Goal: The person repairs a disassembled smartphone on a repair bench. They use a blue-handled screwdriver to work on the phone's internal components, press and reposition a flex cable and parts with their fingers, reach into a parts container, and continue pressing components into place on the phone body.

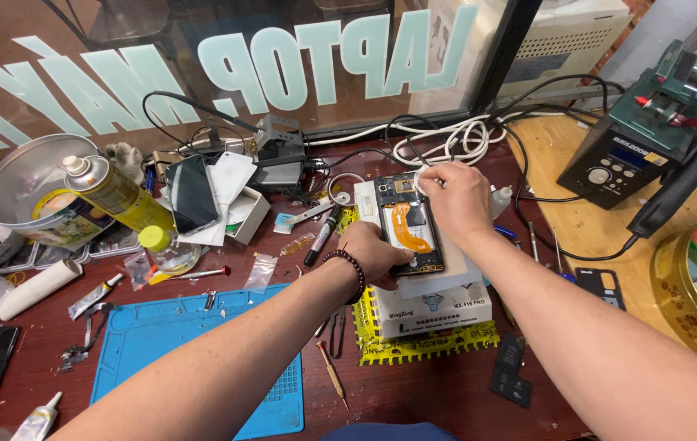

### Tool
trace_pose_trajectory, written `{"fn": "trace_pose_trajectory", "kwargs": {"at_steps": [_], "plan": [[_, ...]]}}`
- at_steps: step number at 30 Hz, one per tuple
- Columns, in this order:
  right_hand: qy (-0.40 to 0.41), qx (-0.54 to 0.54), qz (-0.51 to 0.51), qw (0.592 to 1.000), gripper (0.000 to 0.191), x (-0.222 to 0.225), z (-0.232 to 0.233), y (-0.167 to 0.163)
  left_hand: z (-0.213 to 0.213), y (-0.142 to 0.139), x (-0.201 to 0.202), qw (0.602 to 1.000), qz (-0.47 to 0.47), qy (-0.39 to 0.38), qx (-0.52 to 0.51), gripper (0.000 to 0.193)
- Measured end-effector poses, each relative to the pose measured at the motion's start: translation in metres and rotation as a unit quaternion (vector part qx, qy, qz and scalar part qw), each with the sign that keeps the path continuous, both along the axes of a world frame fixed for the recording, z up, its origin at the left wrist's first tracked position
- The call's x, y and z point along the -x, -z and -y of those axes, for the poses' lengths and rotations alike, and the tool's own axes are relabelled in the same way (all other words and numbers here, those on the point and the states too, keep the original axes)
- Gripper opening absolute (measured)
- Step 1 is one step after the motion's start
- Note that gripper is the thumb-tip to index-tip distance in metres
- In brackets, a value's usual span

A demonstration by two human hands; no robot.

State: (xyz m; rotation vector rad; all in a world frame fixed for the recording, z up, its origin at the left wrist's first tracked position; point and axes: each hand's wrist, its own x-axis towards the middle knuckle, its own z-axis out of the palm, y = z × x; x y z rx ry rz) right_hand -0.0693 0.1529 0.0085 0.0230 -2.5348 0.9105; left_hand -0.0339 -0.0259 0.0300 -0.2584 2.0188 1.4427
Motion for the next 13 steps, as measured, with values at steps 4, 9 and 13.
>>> {"fn": "trace_pose_trajectory", "kwargs": {"at_steps": [4,9,13], "plan": [[0.023,-0.013,0.021,0.999,0.009,-0.025,-0.005,-0.007,-0.004,0.003,0.001,1.0,-0.009,0.013,-0.016,0.029],[0.022,-0.01,0.032,0.999,0.012,-0.07,-0.002,-0.011,-0.001,0.008,0.003,1.0,-0.005,0.01,-0.021,0.031],[0.038,-0.008,0.061,0.997,0.013,-0.103,0.003,-0.016,-0.001,0.01,0.001,1.0,-0.004,0.006,-0.019,0.032]]}}
